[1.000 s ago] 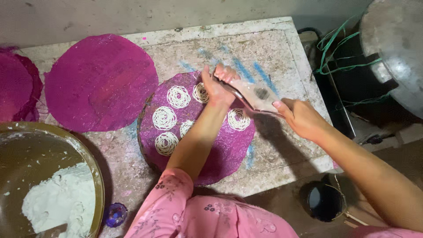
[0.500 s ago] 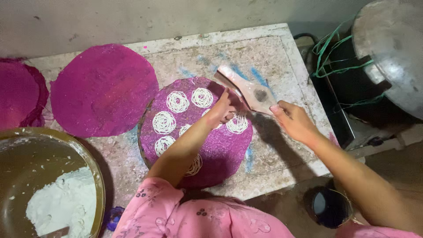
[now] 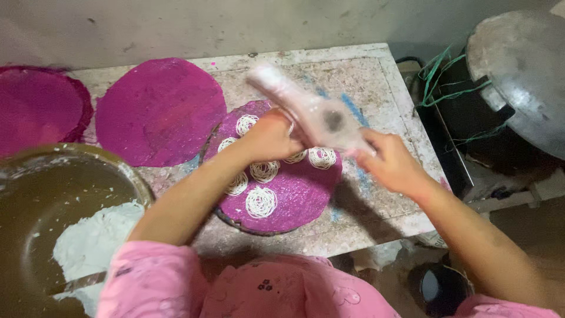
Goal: The person scoops white dough from a large basin into a handheld wooden extruder press, then squeezes the tool to extrude thin strands into spiral nests on round pink mats. When a mat is filled, the person lifts it and places it onto a woven bamboo tray with other completed mats.
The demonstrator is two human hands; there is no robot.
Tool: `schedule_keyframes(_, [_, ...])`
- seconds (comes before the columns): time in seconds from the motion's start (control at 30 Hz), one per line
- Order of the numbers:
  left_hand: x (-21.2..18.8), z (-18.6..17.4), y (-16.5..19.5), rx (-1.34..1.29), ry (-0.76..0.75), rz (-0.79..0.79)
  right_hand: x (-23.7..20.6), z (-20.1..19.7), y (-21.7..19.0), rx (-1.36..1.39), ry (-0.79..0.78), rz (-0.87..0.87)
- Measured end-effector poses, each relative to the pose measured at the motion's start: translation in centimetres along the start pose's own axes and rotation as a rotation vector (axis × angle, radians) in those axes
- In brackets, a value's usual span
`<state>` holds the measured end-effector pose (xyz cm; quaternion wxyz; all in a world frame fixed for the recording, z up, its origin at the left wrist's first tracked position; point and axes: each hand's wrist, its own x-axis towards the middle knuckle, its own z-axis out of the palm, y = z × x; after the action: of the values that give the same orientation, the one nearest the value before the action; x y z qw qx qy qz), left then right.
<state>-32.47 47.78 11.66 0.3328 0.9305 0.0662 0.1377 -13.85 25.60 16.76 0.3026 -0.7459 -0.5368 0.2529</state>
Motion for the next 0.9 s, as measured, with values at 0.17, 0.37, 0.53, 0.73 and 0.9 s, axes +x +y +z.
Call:
schedule_keyframes(0.17, [-9.1,-7.8,9.4,-0.095,-0.384,0.084,-0.9,0.0,-12.1,-0.458,-0.020,-0.913])
schedule_keyframes(0.37, [-19.7,-12.4,15.2,-0.101,-0.508,-0.188,0.8,5.2,-19.9,-0.241,-0.651,-1.067])
schedule_keyframes(0.53, [-28.8,-13.9,14.5,-0.222,-0.403,-0.419,-0.1,10.5,-22.3,0.094,-0.969,-0.891])
schedule_keyframes(0.73, [-42.4,-14.5,7.5,-0.205,-0.090,-0.857,1.3,13.3,-25.4,0.185,-1.008,-0.985])
schedule_keyframes(0.9, [-51.6,-12.9,1.8,-0.641,0.483,-0.935,5.7,14.9,-25.7,-0.195,-0.475,-1.458])
